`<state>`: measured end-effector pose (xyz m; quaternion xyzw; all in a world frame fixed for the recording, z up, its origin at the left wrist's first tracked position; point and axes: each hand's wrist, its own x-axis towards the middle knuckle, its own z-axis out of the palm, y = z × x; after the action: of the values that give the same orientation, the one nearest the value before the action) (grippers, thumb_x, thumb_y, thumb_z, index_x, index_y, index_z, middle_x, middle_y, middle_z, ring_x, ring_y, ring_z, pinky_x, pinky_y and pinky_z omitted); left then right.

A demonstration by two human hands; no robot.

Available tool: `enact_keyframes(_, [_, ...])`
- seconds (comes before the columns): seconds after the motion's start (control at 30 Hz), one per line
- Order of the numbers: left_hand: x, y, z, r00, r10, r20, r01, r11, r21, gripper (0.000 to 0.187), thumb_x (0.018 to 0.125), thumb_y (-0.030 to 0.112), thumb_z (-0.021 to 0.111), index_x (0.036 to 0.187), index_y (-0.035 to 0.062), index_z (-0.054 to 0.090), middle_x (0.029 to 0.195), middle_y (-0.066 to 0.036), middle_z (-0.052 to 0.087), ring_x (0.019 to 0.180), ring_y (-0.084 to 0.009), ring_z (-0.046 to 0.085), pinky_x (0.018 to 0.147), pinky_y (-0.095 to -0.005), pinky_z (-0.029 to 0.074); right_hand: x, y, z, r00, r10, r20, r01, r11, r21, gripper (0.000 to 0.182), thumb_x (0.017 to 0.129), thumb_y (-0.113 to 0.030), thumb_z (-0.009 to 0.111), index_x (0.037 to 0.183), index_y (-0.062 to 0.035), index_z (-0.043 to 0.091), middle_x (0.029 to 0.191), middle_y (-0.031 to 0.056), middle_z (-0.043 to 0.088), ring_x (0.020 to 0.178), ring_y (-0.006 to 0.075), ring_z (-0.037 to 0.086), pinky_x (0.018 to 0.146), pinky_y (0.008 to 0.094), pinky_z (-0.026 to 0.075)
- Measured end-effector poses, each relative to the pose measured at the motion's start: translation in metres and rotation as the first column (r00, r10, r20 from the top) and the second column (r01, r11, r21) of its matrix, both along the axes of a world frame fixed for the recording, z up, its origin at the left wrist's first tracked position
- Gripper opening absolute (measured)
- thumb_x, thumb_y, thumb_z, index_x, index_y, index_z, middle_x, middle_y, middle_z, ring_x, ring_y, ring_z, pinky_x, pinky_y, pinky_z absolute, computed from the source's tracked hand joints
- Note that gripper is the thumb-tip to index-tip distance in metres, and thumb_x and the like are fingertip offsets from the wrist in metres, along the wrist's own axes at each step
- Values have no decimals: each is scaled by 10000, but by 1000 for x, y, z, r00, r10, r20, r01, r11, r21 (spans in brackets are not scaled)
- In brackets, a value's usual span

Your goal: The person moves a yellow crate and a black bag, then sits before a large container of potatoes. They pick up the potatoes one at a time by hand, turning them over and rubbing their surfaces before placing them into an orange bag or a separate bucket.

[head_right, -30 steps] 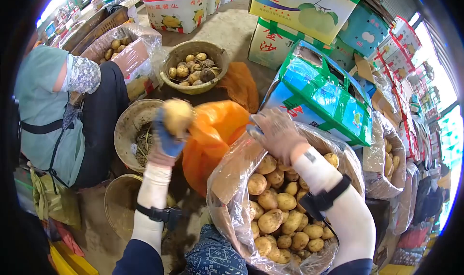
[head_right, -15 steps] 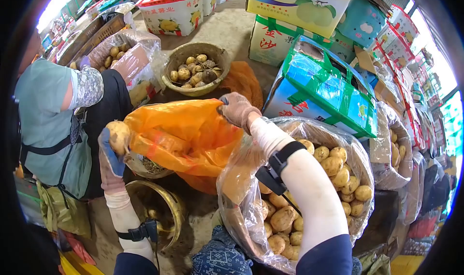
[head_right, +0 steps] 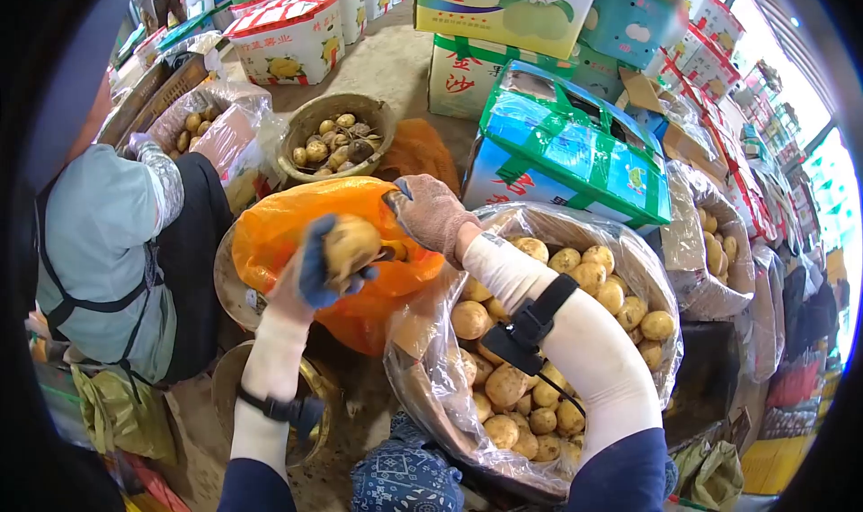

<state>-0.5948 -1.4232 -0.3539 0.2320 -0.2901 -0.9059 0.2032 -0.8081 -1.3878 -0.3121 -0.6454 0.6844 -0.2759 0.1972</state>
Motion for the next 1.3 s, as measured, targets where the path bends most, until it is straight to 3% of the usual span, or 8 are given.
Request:
enact_keyframes(0.17, [-31,-36,-102,963,180,198,-163,981,-102,498,878,288,689,1297,71,527,1231,-135,602,1093,-317,591,927,-430,501,-24,-1,-12,993,-112,-33,105,978,-178,302,906,-288,550,948,-10,659,900,250,644,926,440,593,799,480,470])
enact_keyframes(0.23, [-23,-39,-99,669,369,646,583,278,-763,483,883,192,680,1323,92,508,1291,-127,551,1069,-314,602,928,-442,502,-36,0,-6,996,-88,-3,87,986,-144,284,918,-264,548,984,-6,647,894,259,633,860,441,593,749,462,476])
enact_keyframes(0.4, [0,-60,-159,868,249,429,154,686,-711,503,878,283,682,1324,129,505,1173,-106,578,945,-268,636,750,-360,563,-40,31,37,953,-91,291,46,986,158,376,893,-297,620,1133,-7,632,868,168,686,708,280,648,680,395,503])
enact_keyframes(0.47, [-13,-21,-79,790,269,551,-145,955,-259,527,887,298,670,1346,116,485,1183,-114,563,927,-284,634,753,-358,560,-58,53,45,965,-123,230,101,989,106,459,865,-326,659,1184,2,611,936,144,687,764,224,653,737,373,519])
enact_keyframes(0.73, [-6,42,33,815,102,570,266,808,-526,462,897,242,657,1268,-15,559,1105,-97,639,913,-190,633,803,-311,528,-135,287,95,951,-280,-131,253,948,-192,398,897,-197,616,1242,-2,579,1114,170,665,1043,271,623,933,358,469])
enact_keyframes(0.87, [-36,102,88,807,134,575,477,426,-769,422,894,205,652,1231,-38,576,1103,-127,666,982,-213,640,887,-305,494,-148,419,62,849,-512,131,522,851,-61,304,887,-171,627,1151,-21,646,923,115,707,768,135,652,692,298,522])
enact_keyframes(0.93, [-58,125,107,852,103,513,520,-68,-851,386,895,163,648,1237,-6,587,1107,-104,674,1000,-201,635,889,-308,487,-132,459,63,748,-589,306,604,795,54,289,892,-138,616,1151,-14,644,908,125,708,765,121,650,693,288,521])
enact_keyframes(1.3, [-173,160,63,550,185,814,826,-266,-497,382,829,274,674,1126,35,653,1047,-190,675,983,-313,649,872,-378,506,-111,519,23,702,-551,453,550,822,147,370,872,-25,619,1241,-1,592,1017,140,704,874,163,672,807,292,525])
